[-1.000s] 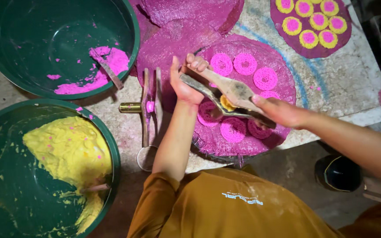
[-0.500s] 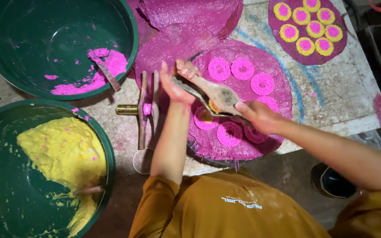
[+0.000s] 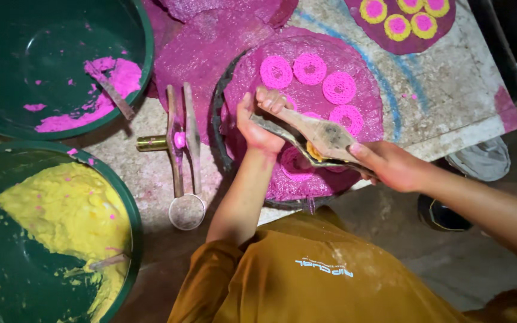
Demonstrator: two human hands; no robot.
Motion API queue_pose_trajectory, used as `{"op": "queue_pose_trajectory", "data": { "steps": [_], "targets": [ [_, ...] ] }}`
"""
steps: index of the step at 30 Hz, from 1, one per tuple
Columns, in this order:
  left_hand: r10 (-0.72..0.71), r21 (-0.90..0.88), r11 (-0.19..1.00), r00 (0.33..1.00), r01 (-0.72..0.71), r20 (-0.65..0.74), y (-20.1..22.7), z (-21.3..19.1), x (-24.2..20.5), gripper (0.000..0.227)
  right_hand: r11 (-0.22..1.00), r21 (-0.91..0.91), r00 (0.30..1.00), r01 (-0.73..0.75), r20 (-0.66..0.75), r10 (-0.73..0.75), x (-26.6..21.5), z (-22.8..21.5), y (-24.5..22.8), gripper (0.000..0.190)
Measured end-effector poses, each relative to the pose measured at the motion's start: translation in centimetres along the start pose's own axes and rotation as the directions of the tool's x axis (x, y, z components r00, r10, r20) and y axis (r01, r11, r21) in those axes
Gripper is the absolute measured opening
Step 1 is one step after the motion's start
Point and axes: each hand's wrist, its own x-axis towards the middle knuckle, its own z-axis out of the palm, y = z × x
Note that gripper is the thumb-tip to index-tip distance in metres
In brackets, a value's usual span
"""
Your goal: The person uses a manual press to form pink and yellow dough into ring-shaped decorative items. They scoop pink dough into the press, release it onto a pink mat, then scoop yellow dough and press it into the center of the pink rings. The finished items are arranged on the mat.
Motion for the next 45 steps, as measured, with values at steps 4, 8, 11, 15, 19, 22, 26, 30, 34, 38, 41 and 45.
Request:
{"op": "queue_pose_trajectory", "data": {
  "steps": [4, 8, 11, 15, 19, 22, 26, 30, 34, 38, 41, 45],
  "targets": [
    [0.014, 0.088, 0.996, 0.998, -0.019, 0.058, 0.6, -1.2, -0.2, 0.035, 0.985, -0.033, 0.984, 0.166, -0.063, -0.168, -0.8, 2.0, -1.4, 0.061],
    [0.019, 0.051, 0.998, 1.000, -0.019, 0.012, 0.3, -1.6, 0.1, 0.036, 0.996, -0.034, 0.997, 0.078, -0.006, -0.078, -0.4, 1.2, -1.6, 0.064],
    [0.048, 0.068, 0.996, 0.999, -0.049, 0.014, 0.2, -1.2, 0.1, 0.035, 0.988, -0.127, 0.994, 0.085, -0.054, -0.092, 0.3, 1.1, -1.1, 0.060],
    [0.019, 0.186, 0.982, 0.994, -0.039, 0.110, 1.5, 0.9, 1.7, 0.032, 0.970, 0.098, 0.975, 0.224, -0.040, -0.221, 1.6, 0.8, -0.5, 0.058],
    [-0.025, 0.170, 0.985, 0.996, 0.010, 0.089, 0.6, 1.6, 4.2, 0.028, 0.969, 0.128, 0.977, 0.210, -0.005, -0.211, 1.7, -1.8, 0.3, 0.068],
    [-0.028, 0.115, 0.993, 0.994, 0.016, 0.104, -1.0, 0.7, 6.1, 0.026, 0.977, -0.041, 0.969, 0.208, -0.127, -0.211, 2.1, -3.8, 0.0, 0.064],
    [-0.002, 0.105, 0.994, 0.993, -0.010, 0.114, -1.5, -1.7, 7.4, 0.027, 0.971, -0.205, 0.959, 0.123, -0.226, -0.169, 2.9, -3.2, -0.6, 0.059],
    [-0.008, 0.142, 0.990, 0.997, -0.002, 0.071, -1.1, -3.4, 7.8, 0.032, 0.984, -0.105, 0.964, 0.144, -0.211, -0.164, 3.3, -2.2, -0.6, 0.058],
    [0.006, 0.070, 0.997, 1.000, -0.008, 0.027, -1.8, -3.7, 7.8, 0.031, 0.980, -0.177, 0.973, 0.092, -0.191, -0.126, 3.7, -3.0, -0.3, 0.065],
    [0.035, 0.149, 0.988, 0.999, -0.039, 0.033, -1.1, -2.2, 8.8, 0.031, 0.977, -0.145, 0.953, 0.157, -0.237, -0.188, 4.9, -2.7, -0.4, 0.059],
    [0.026, 0.256, 0.966, 0.998, -0.038, 0.049, 1.2, -0.6, 9.6, 0.029, 0.968, 0.027, 0.949, 0.249, -0.208, -0.238, 6.2, -1.9, -1.0, 0.059],
    [0.017, 0.263, 0.964, 0.996, -0.041, 0.092, 3.5, 0.4, 10.5, 0.029, 0.936, -0.115, 0.907, 0.332, -0.233, -0.351, 7.6, -2.1, -2.2, 0.059]
  ]
}}
